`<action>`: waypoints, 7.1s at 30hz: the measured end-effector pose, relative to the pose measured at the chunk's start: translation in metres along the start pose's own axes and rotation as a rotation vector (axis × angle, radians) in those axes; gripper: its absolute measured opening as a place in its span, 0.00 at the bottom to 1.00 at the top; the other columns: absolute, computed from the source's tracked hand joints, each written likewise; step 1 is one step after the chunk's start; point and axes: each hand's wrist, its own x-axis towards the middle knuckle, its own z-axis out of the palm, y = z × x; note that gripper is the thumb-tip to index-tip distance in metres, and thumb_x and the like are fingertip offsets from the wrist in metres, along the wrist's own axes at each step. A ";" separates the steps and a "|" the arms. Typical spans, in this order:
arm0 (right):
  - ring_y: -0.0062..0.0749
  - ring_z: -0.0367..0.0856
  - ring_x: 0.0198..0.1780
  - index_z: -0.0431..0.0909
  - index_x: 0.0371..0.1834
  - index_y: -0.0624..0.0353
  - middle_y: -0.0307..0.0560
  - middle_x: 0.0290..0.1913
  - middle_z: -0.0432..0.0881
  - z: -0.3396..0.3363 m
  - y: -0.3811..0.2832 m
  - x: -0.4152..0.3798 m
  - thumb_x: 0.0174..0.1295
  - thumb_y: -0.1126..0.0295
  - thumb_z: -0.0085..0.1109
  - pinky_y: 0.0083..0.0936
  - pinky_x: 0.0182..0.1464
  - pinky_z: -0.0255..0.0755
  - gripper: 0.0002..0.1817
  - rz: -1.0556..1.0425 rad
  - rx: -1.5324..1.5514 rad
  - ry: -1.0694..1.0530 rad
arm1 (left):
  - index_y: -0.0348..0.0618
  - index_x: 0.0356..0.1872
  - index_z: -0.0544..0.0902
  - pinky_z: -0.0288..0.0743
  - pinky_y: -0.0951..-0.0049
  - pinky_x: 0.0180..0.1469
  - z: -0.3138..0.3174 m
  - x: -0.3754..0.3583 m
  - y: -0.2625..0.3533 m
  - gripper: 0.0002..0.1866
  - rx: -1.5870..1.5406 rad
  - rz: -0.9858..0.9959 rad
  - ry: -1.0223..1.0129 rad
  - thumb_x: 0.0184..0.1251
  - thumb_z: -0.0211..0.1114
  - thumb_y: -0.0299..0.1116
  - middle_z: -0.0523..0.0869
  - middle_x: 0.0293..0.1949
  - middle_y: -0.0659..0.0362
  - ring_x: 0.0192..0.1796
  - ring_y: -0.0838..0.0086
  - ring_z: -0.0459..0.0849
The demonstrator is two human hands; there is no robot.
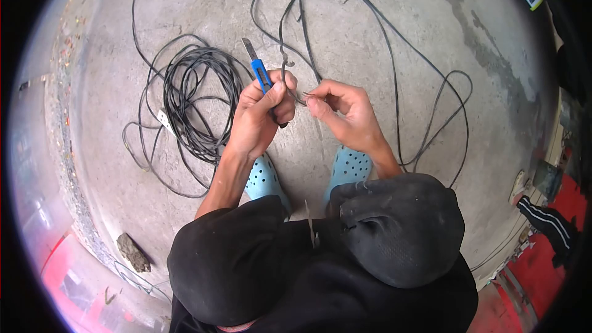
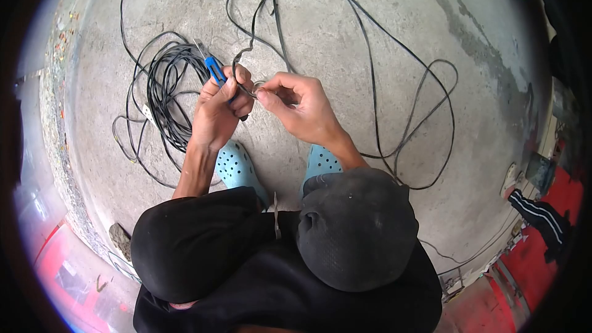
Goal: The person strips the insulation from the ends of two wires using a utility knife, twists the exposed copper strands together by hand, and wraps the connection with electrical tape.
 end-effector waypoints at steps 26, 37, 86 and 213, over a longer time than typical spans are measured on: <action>0.16 0.76 0.25 0.87 0.36 0.64 0.41 0.27 0.82 0.003 -0.010 0.003 0.60 0.77 0.69 0.19 0.25 0.66 0.03 -0.256 -0.280 0.140 | 0.35 0.44 0.83 0.53 0.80 0.26 0.005 0.004 -0.002 0.10 0.201 0.045 0.153 0.79 0.61 0.33 0.76 0.27 0.67 0.22 0.86 0.62; 0.14 0.79 0.39 0.80 0.42 0.66 0.38 0.39 0.82 0.010 -0.001 0.003 0.72 0.77 0.60 0.16 0.41 0.73 0.03 -0.193 0.067 0.003 | 0.36 0.43 0.82 0.54 0.80 0.28 0.006 0.004 0.000 0.12 -0.039 -0.025 0.020 0.78 0.62 0.36 0.80 0.28 0.63 0.24 0.86 0.62; 0.10 0.63 0.31 0.76 0.42 0.64 0.36 0.34 0.77 0.001 -0.007 0.003 0.74 0.75 0.54 0.16 0.32 0.59 0.03 -0.173 0.099 0.147 | 0.37 0.63 0.73 0.54 0.86 0.25 0.013 -0.006 0.019 0.16 0.487 0.040 0.126 0.84 0.50 0.36 0.71 0.32 0.68 0.24 0.90 0.59; 0.23 0.74 0.28 0.83 0.25 0.64 0.39 0.24 0.80 -0.013 -0.012 -0.038 0.73 0.59 0.62 0.25 0.34 0.65 0.21 0.319 0.073 -0.415 | 0.34 0.37 0.84 0.63 0.77 0.28 0.026 -0.041 0.030 0.11 0.779 -0.492 -0.109 0.79 0.58 0.28 0.71 0.21 0.66 0.26 0.84 0.64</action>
